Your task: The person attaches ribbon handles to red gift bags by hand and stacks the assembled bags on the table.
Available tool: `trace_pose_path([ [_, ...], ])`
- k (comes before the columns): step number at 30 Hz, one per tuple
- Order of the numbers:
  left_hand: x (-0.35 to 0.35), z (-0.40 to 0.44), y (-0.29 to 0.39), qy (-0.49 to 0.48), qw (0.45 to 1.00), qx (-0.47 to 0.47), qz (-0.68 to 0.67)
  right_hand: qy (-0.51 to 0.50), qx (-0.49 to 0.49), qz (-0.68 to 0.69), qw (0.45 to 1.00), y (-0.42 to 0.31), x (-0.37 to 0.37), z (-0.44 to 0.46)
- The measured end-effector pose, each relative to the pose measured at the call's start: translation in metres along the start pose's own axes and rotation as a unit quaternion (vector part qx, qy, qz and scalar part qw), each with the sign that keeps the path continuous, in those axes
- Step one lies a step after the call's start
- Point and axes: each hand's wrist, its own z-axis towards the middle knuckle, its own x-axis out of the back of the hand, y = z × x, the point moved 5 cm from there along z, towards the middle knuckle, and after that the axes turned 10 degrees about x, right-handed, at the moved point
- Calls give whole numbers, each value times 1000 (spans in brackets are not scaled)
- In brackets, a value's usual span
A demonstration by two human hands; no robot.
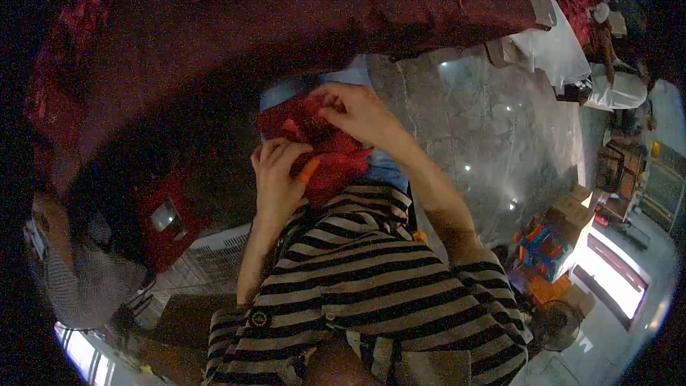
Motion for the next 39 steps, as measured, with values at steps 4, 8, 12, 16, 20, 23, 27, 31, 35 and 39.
trace_pose_path([
  [4,2,-1,3,-41,999,3,-21,-103,102,54,988,-14,-2,-7],
  [8,-4,-1,2,-36,999,-13,-35,-227,101,-15,969,-27,-3,-9],
  [12,-4,-14,6,-4,995,-82,-52,-257,85,-78,959,-17,-11,-6],
  [16,-6,-18,5,40,991,-122,-45,-306,139,22,941,-18,-14,-8],
  [20,-7,-21,6,80,978,-195,10,-298,119,-20,947,-25,-15,-14],
  [23,-12,-27,4,99,963,-245,48,-252,106,-3,962,-20,-16,-19],
  [27,-10,-27,-6,108,956,-154,-223,-207,92,14,974,-12,-5,-32],
  [31,-35,-36,-26,-194,935,129,-266,-139,73,76,985,-18,-2,-48],
  [35,-38,-34,-23,-233,934,70,-261,155,-91,232,956,-4,53,-46],
  [39,-27,-32,-5,-288,911,66,-288,166,-61,319,931,-1,67,-47],
])
